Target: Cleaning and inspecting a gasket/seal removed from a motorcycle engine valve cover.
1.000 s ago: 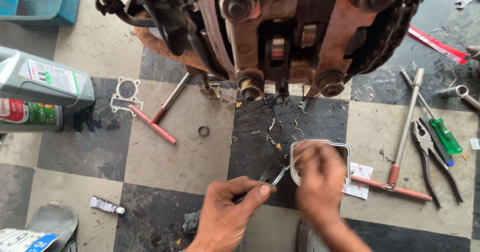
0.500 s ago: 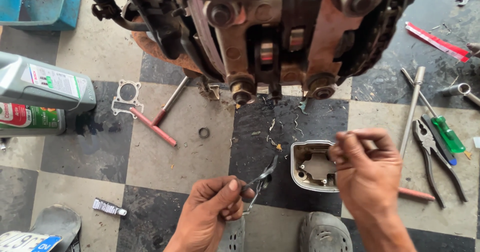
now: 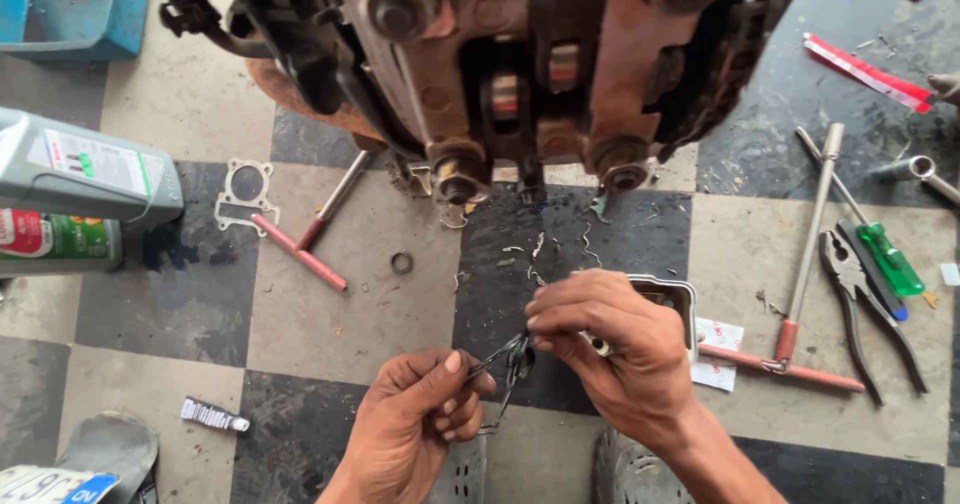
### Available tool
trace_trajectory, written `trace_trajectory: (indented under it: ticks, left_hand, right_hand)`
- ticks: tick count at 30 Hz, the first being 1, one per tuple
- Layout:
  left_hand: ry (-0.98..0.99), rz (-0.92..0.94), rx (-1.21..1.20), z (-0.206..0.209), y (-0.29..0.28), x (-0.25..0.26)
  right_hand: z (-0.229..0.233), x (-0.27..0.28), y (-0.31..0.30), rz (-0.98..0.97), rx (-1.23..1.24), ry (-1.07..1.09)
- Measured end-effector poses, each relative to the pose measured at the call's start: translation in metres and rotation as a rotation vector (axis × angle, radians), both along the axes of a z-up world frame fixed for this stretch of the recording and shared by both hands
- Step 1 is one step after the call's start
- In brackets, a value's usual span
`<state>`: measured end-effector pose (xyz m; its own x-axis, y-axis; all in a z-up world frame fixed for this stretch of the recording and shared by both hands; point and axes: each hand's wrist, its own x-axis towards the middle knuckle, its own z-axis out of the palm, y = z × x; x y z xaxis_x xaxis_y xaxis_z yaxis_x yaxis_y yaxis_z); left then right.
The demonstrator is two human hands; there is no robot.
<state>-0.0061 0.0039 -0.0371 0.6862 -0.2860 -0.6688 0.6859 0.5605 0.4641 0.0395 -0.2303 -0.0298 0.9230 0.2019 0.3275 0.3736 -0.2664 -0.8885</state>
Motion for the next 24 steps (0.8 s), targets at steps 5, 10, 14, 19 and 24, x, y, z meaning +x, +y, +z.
trace_trajectory:
  ticks: [5,10,14,19,24]
  left_hand:
    - [0.002,-0.034,0.050,0.001,-0.005,0.003]
    - [0.062,-0.050,0.050,-0.002,0.000,0.001]
    - [0.077,-0.069,0.037,-0.001,0.001,0.002]
    - [0.160,0.002,0.056,0.011,0.000,0.008]
    - [0.155,0.020,0.015,0.021,0.006,0.011]
  right_hand:
    - [-0.004,0.001,0.001,0.037,-0.054,-0.008]
    - [-0.002,-0.002,0.018,-0.091,-0.376,-0.344]
    - [-0.032,-0.012,0.016,-0.189,-0.290,-0.227]
    - [-0.048,-0.010,-0.005,-0.195,1.333,0.732]
    - [-0.053,-0.013,-0.009,-0.361,1.043,0.661]
